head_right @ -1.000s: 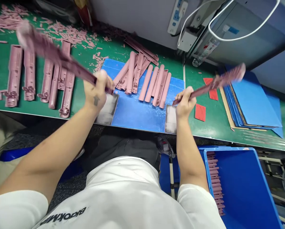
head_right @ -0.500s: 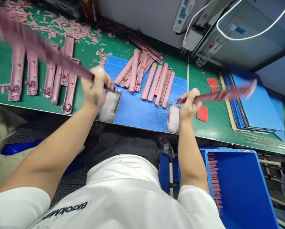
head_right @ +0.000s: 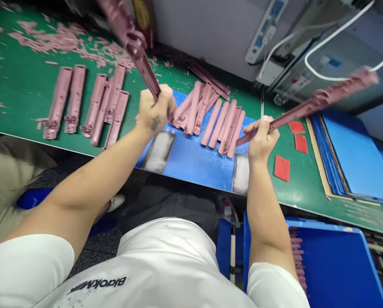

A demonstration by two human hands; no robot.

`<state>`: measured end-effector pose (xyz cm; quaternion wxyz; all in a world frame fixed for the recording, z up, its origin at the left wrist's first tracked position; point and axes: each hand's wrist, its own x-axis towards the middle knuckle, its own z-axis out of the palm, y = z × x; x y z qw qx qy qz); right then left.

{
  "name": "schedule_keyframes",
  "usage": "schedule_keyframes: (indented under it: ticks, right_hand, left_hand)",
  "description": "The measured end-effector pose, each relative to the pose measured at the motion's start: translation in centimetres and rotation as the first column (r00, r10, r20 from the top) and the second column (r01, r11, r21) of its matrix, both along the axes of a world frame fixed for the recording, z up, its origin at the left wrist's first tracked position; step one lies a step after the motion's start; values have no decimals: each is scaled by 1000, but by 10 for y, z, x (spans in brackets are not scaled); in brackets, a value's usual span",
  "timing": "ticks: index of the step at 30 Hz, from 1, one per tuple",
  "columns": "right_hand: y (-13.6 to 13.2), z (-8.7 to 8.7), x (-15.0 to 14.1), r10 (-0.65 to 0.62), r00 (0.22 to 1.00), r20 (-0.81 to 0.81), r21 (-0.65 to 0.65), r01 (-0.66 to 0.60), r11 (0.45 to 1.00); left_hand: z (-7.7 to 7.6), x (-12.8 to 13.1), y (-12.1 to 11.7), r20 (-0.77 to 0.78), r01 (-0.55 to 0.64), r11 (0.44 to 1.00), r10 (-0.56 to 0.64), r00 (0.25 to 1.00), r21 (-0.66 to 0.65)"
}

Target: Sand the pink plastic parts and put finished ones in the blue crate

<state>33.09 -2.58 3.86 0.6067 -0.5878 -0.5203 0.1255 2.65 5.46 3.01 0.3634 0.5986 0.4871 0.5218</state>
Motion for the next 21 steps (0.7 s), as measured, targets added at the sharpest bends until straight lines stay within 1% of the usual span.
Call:
schedule_keyframes:
  ticks: [1, 2, 3, 4, 6, 7, 9, 10, 11, 12, 13, 14, 15, 17, 18, 19, 20, 21]
  right_hand:
    - [14, 8, -7, 39, 992, 122, 75, -49, 996]
    - [25, 15, -14, 75, 963, 258, 91, -101, 991]
    - [35, 19, -22, 118, 914, 389, 44, -147, 988]
    - [46, 22, -31, 175, 847, 501, -51, -173, 984]
    - [74, 18, -48, 268, 706, 656, -240, -142, 960]
    - [90, 12, -57, 296, 637, 712, -300, -105, 948]
    - [124, -4, -71, 330, 519, 789, -357, -51, 933]
    - [139, -13, -76, 344, 476, 810, -365, -50, 930]
    - [153, -22, -80, 360, 444, 820, -369, -71, 927]
    - [164, -30, -82, 376, 426, 823, -369, -104, 924]
    - [172, -35, -84, 390, 426, 816, -365, -143, 920]
    - [177, -38, -84, 401, 442, 802, -355, -187, 916]
    - [178, -38, -86, 408, 473, 781, -333, -237, 913]
    - [171, -28, -96, 407, 553, 727, -263, -323, 909]
    - [164, -20, -107, 404, 585, 703, -240, -340, 909]
    - [154, -12, -123, 414, 595, 690, -253, -337, 907]
    - [143, -4, -145, 440, 580, 685, -304, -320, 897]
    - [132, 1, -171, 480, 549, 685, -378, -295, 877]
  left_hand:
    - [5, 0, 10, -84, 52, 990, -41, 996, 130]
    - [8, -2, 18, -177, 107, 965, -65, 982, 238]
    - [9, -3, 26, -270, 157, 940, -73, 960, 304]
    - [7, -5, 35, -357, 196, 929, -76, 931, 314]
    - [-1, -3, 54, -532, 260, 934, -96, 841, 243]
    - [-6, -1, 64, -623, 287, 940, -113, 774, 185]
    - [-15, 6, 82, -771, 295, 953, -141, 622, 64]
    - [-18, 9, 89, -814, 280, 960, -146, 563, 22]
    - [-19, 11, 94, -839, 267, 964, -151, 523, -7]
    - [-19, 11, 97, -850, 263, 964, -160, 502, -27]
    - [-19, 8, 96, -852, 269, 962, -173, 494, -39]
    - [-17, 1, 92, -848, 283, 958, -185, 497, -43]
    - [-15, -9, 86, -839, 300, 953, -194, 509, -38]
    - [-9, -44, 64, -804, 298, 955, -169, 570, 11]
    - [-6, -67, 50, -777, 255, 965, -120, 618, 54]
    - [-3, -92, 34, -745, 174, 980, -44, 666, 97]
    - [0, -118, 18, -712, 58, 990, 53, 700, 130]
    - [2, -143, 2, -689, -80, 987, 157, 707, 143]
